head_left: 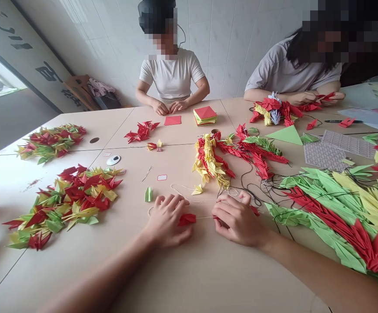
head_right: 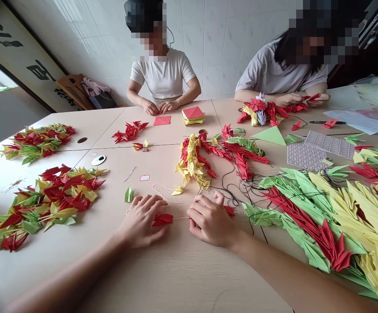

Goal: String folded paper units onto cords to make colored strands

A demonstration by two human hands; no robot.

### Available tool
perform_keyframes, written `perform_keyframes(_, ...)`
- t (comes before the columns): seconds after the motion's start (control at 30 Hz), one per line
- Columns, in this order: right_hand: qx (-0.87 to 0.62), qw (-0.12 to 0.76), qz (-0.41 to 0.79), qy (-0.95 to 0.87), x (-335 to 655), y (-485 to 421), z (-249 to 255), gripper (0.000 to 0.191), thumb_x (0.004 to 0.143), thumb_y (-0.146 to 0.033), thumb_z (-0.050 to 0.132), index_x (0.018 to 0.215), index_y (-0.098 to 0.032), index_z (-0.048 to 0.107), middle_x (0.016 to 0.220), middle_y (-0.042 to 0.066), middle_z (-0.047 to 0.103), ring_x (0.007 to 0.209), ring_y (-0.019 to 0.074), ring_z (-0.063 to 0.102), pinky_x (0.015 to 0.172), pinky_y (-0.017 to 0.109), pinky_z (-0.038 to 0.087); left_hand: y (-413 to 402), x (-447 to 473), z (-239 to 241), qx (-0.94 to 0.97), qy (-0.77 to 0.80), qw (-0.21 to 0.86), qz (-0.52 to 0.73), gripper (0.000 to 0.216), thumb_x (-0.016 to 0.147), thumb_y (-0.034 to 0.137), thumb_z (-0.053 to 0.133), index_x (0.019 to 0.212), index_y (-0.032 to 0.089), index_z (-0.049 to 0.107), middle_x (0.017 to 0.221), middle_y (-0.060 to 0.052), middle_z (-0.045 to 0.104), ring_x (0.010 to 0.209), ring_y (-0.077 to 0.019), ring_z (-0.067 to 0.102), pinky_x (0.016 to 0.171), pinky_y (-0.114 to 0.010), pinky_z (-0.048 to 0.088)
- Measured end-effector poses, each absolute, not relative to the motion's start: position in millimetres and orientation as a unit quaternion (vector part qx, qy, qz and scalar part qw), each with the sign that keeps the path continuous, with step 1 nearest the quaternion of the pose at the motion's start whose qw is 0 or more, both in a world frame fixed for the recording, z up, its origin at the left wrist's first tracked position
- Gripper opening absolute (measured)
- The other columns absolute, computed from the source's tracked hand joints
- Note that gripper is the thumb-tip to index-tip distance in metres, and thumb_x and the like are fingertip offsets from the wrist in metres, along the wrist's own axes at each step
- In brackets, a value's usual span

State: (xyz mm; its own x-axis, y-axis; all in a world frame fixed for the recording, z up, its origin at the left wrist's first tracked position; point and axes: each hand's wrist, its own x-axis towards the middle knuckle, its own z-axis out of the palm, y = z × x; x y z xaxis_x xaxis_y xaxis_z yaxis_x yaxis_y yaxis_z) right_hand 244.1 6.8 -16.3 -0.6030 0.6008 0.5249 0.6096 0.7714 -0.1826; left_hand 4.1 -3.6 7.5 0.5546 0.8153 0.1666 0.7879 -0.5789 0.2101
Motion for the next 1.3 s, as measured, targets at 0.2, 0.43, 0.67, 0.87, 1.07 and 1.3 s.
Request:
perform_keyframes(0.2,-0.353,0.250,-0.030,-0.901,245,6,-15,0.017,0.080,-0.023,0.053,0.095,-0.019,0.058,0.091,0.003,0.067,0.097,0.0205,0.053,0.082,0.038,0.021,-2,6,6,0.883,0.446,0.030,0.141,0.010,0.078,0.028,0.055,0.081,0.020,0.059,0.080,-0.003,0.067,0.081,-0.0211,0.057,0.076,-0.037,0.032)
perform_keyframes(0.43,-0.346,0.259,0.001,-0.902,236,-4,-12,0.035,0.093,-0.048,0.046,0.109,-0.020,0.060,0.099,0.007,0.068,0.098,0.0246,0.052,0.079,0.037,0.023,-7,14,1,0.894,0.375,0.044,0.242,0.011,0.089,0.029,0.055,0.085,0.021,0.060,0.075,0.000,0.069,0.078,-0.0161,0.061,0.080,-0.035,0.033)
perform_keyframes(0.67,-0.364,0.253,0.063,-0.894,233,-2,-12,0.019,0.095,-0.022,0.048,0.083,-0.023,0.062,0.086,-0.001,0.070,0.096,0.0192,0.054,0.072,0.035,0.019,-5,14,-8,0.896,0.364,0.051,0.250,0.008,0.089,0.025,0.056,0.093,0.019,0.057,0.073,0.002,0.068,0.067,-0.0122,0.059,0.074,-0.032,0.033)
perform_keyframes(0.87,-0.387,0.317,0.110,-0.859,236,0,-6,0.015,0.089,-0.020,0.057,0.074,-0.023,0.060,0.079,-0.006,0.069,0.093,0.0162,0.056,0.075,0.037,0.016,-1,7,-2,0.886,0.411,0.037,0.213,0.010,0.081,0.015,0.052,0.078,0.020,0.060,0.067,0.002,0.066,0.070,-0.0150,0.058,0.071,-0.033,0.031)
perform_keyframes(1.07,-0.372,0.310,0.100,-0.869,237,0,-9,0.013,0.089,-0.021,0.059,0.076,-0.023,0.061,0.081,-0.005,0.070,0.095,0.0168,0.056,0.073,0.037,0.015,-5,11,2,0.897,0.393,0.022,0.201,0.019,0.079,0.021,0.056,0.097,0.022,0.063,0.096,-0.003,0.072,0.095,-0.0225,0.059,0.083,-0.040,0.030)
perform_keyframes(1.3,-0.375,0.292,0.086,-0.876,239,0,-10,0.015,0.090,-0.024,0.059,0.076,-0.025,0.064,0.082,-0.005,0.070,0.095,0.0175,0.055,0.073,0.037,0.017,-7,14,-6,0.891,0.380,0.045,0.245,0.016,0.092,0.019,0.052,0.081,0.021,0.064,0.064,0.002,0.065,0.073,-0.0148,0.054,0.073,-0.034,0.028)
